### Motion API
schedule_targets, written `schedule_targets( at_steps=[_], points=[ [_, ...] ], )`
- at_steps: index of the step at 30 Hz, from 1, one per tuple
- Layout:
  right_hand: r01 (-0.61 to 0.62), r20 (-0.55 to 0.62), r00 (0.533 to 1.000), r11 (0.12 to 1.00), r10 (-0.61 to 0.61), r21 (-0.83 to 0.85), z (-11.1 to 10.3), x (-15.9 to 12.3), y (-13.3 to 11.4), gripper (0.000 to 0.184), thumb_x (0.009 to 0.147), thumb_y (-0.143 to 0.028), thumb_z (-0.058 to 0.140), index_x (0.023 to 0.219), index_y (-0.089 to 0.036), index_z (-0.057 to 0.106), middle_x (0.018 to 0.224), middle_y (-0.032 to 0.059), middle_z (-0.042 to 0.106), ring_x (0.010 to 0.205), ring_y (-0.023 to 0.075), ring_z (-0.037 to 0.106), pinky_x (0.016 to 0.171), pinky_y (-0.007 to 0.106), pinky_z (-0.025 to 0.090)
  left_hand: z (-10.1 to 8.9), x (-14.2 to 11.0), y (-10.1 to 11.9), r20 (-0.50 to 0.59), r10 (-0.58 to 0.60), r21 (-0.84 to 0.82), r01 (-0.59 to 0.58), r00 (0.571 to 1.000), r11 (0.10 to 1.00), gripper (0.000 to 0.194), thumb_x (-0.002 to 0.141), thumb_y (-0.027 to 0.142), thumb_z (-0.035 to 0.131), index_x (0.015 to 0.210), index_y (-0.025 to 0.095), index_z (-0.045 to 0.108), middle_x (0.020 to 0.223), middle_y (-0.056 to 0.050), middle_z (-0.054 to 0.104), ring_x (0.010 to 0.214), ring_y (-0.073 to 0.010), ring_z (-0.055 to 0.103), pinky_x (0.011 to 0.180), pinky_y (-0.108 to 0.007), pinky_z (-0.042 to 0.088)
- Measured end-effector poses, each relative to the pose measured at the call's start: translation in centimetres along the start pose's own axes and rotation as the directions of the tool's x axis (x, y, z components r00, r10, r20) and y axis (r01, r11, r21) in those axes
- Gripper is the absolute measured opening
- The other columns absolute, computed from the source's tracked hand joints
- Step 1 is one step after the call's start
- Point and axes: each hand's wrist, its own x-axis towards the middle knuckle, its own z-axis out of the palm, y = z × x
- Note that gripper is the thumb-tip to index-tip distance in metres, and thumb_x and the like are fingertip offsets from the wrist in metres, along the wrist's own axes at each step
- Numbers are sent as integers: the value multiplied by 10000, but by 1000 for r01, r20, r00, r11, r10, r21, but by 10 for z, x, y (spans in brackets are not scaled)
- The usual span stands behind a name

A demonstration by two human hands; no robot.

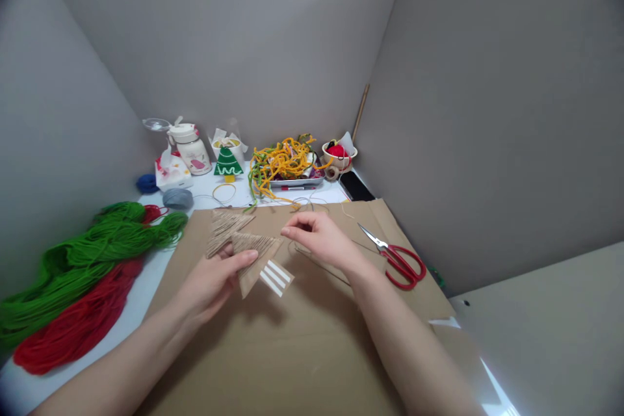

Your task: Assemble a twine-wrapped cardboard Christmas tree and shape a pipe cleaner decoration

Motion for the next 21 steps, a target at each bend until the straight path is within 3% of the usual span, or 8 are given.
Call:
schedule_targets(
  at_steps=[9, 12, 15, 18, 21],
  points=[
    [-35, 46, 999, 984, 28, 173, 14, 5, 15, 240, 785, -391, 572, 783, -161, 642, 672, -16, 555, 588, 87, 445, 562, 221, 337, 1, -1, 5, -34, -47, -6, 47, 998, 999, 484, 622, 170, 760, 1083, 133, 616, 1058, -127, 674, 937, -249, 645, 823, -352, 533],
    [-55, 52, 998, 960, 42, 273, 29, 8, 19, 241, 803, -393, 545, 796, -165, 621, 618, -35, 508, 542, 77, 409, 529, 209, 320, 2, 0, 8, -98, -8, -38, 4, 995, 999, 445, 619, 165, 761, 1042, 132, 628, 1046, -117, 677, 935, -234, 646, 834, -334, 529],
    [-7, 20, 1000, 940, 0, 342, 55, 7, 22, 212, 821, -351, 509, 796, -161, 598, 663, -17, 550, 589, 100, 465, 581, 224, 382, 3, 2, 10, -196, 46, -89, -65, 979, 994, 437, 611, 158, 763, 1027, 139, 629, 1017, -97, 684, 950, -219, 641, 847, -311, 522],
    [111, -63, 993, 964, -99, 243, 86, 0, 23, 175, 847, -273, 453, 798, -174, 588, 727, 5, 590, 685, 133, 521, 672, 250, 422, 1, 6, 10, -280, 112, -113, -149, 953, 982, 420, 603, 143, 763, 1002, 155, 634, 986, -72, 689, 986, -209, 626, 859, -287, 514],
    [181, -101, 979, 983, -178, 25, 110, -12, 23, 220, 891, -238, 376, 815, -191, 577, 772, 25, 612, 740, 150, 546, 728, 265, 423, -1, 10, 8, -307, 179, -101, -219, 935, 970, 413, 607, 161, 760, 1001, 183, 637, 991, -53, 689, 1004, -207, 617, 860, -287, 512]
  ],
)
